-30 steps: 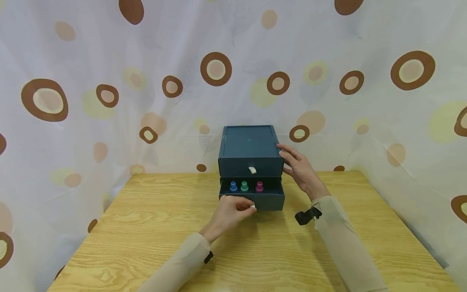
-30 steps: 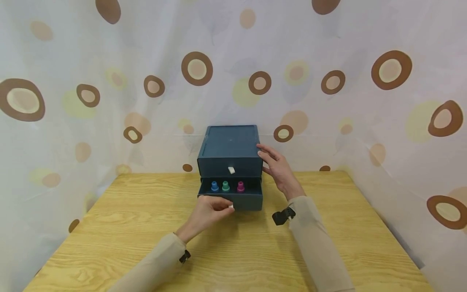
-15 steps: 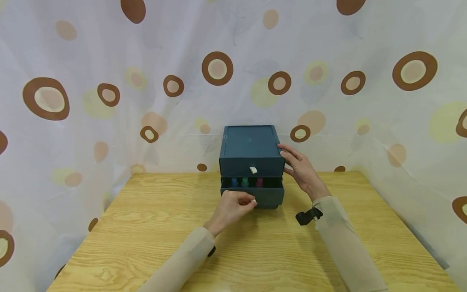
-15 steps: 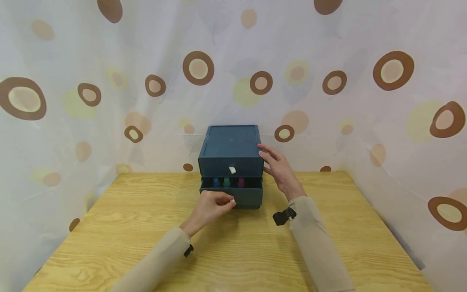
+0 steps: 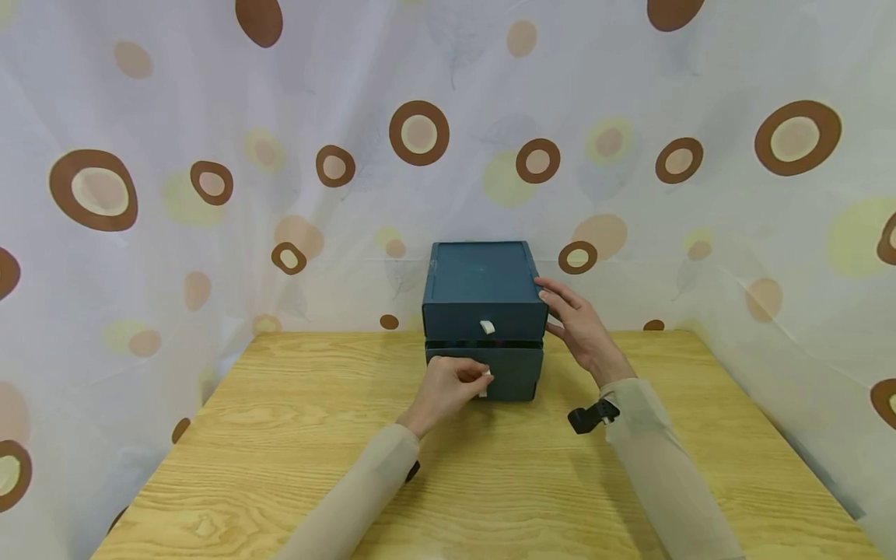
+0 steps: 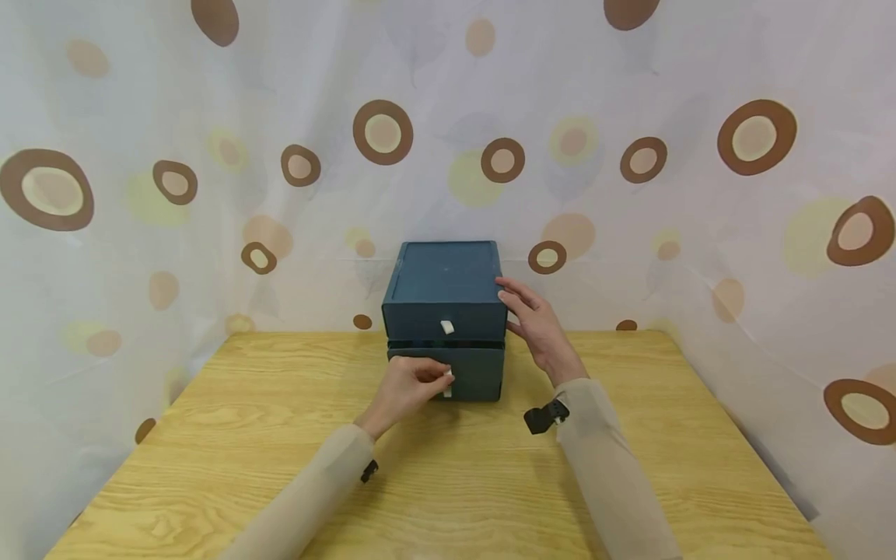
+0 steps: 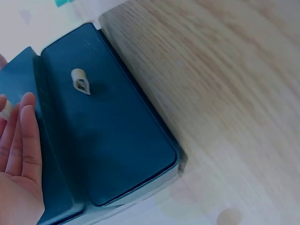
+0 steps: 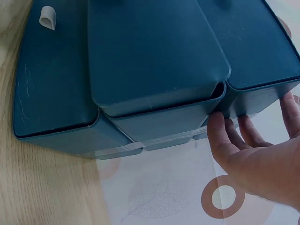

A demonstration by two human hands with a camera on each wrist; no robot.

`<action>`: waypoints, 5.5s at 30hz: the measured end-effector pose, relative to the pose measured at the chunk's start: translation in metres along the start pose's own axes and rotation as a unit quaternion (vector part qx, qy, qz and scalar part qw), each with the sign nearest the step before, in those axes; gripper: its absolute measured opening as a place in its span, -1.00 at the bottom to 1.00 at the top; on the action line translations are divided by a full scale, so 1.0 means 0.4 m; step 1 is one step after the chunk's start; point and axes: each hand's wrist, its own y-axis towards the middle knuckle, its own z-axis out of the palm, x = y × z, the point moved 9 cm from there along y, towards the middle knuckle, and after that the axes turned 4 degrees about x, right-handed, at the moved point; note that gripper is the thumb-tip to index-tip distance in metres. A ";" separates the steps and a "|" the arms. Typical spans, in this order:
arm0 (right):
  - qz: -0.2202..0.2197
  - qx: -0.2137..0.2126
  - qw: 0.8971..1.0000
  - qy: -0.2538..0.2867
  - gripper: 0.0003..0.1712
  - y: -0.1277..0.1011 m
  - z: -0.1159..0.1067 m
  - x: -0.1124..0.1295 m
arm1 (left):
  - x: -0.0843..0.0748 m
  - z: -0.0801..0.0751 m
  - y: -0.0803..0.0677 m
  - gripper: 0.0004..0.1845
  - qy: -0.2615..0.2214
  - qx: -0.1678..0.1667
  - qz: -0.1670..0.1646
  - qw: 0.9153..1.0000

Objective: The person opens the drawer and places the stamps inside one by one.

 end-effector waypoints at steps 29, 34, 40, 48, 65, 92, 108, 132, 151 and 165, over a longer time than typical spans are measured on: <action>-0.005 -0.001 1.000 -0.003 -0.35 -0.001 0.000 0.002 | 0.029 0.000 0.022 -0.78 0.038 0.011 -0.005 0.999; -0.022 -0.010 0.999 -0.021 -0.34 0.000 0.000 -0.001 | 0.005 -0.013 0.015 -0.79 0.052 0.009 0.020 0.998; -0.051 -0.040 0.997 -0.052 -0.35 -0.004 -0.003 -0.002 | -0.025 -0.033 0.007 -0.83 0.058 -0.011 0.059 0.997; -0.081 -0.097 0.990 -0.069 -0.40 -0.020 -0.017 0.010 | -0.044 -0.060 0.006 -0.85 0.046 -0.044 0.077 0.995; -0.074 -0.118 0.988 -0.074 -0.50 -0.034 -0.038 -0.004 | -0.064 -0.112 -0.005 -0.85 0.034 -0.134 0.087 0.987; 0.082 -0.111 0.984 -0.116 -0.63 -0.113 -0.029 -0.163 | -0.070 -0.292 -0.003 -0.85 0.020 -0.316 0.063 0.947; 0.145 -0.010 0.986 -0.076 -0.61 -0.130 0.071 -0.285 | -0.003 -0.300 0.060 -0.74 -0.064 -0.255 -0.051 0.963; 0.217 0.042 0.974 0.050 -0.58 -0.085 0.228 -0.364 | 0.045 -0.275 0.093 -0.66 -0.170 -0.143 -0.080 0.972; 0.197 0.064 0.971 -0.118 -0.66 -0.133 0.233 -0.322 | -0.036 -0.293 0.073 -0.60 -0.185 -0.119 -0.098 0.970; 0.104 0.079 0.953 -0.275 -0.77 -0.167 0.262 -0.280 | 0.050 -0.275 0.094 -0.64 -0.173 -0.142 -0.090 0.970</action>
